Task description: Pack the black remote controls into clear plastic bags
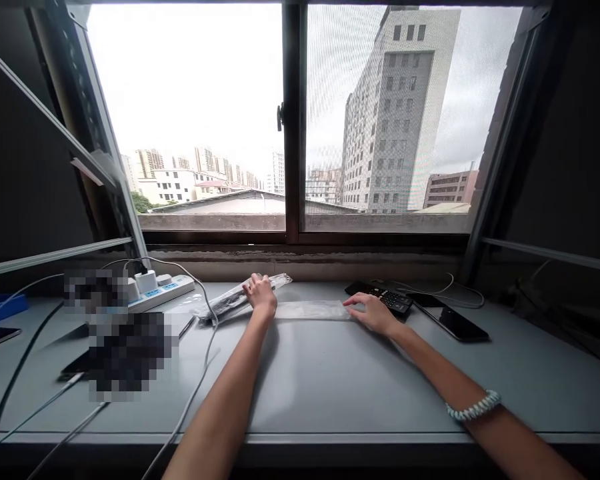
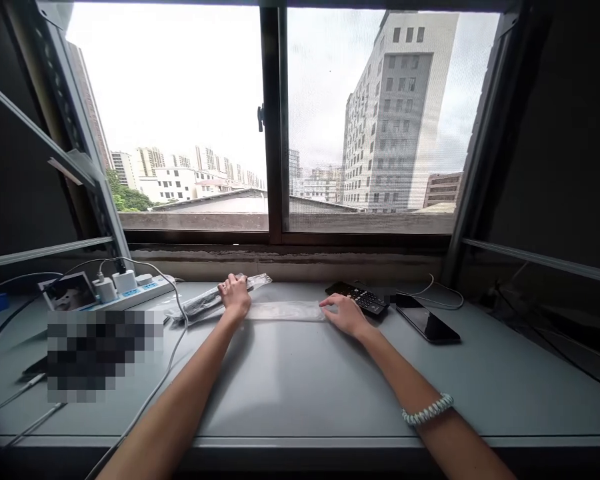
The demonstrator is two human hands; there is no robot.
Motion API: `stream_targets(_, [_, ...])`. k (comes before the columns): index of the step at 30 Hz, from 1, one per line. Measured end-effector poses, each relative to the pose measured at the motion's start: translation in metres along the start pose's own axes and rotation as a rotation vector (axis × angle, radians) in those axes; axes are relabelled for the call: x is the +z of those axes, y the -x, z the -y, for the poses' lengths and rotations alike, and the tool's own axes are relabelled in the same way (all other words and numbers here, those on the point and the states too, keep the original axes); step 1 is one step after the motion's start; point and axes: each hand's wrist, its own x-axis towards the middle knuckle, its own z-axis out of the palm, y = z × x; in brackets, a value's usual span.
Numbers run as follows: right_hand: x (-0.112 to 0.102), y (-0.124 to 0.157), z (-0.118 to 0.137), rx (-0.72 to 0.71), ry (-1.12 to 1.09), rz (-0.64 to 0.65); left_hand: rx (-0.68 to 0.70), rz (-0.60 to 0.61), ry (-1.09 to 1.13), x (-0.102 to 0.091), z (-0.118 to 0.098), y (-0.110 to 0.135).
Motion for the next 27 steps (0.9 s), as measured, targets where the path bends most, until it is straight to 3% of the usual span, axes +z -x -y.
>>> stream_targets(4, [0.002,0.001,0.003,0.003,0.032,0.003,-0.037,0.067,-0.034,0.004,0.011,-0.002])
stream_targets(9, [-0.004,0.003,0.011,0.189,0.157,-0.035,-0.028,0.142,-0.106,0.000,0.005,0.000])
stream_targets(14, [-0.008,0.003,0.015,0.294,0.203,-0.025,0.227,0.137,-0.071,-0.007,-0.036,0.024])
stream_targets(17, [-0.006,0.002,0.016,0.292,0.211,0.021,0.546,0.394,0.097,-0.008,-0.063,0.049])
stream_targets(19, [-0.005,0.001,0.016,0.272,0.213,0.041,0.677,0.555,0.148,-0.006,-0.074,0.064])
stream_targets(22, [-0.005,0.000,0.014,0.255,0.210,0.053,0.751,0.629,0.172,-0.002,-0.079,0.077])
stream_targets(27, [-0.005,-0.001,0.009,0.261,0.199,0.050,0.744,0.662,0.205,0.000,-0.078,0.082])
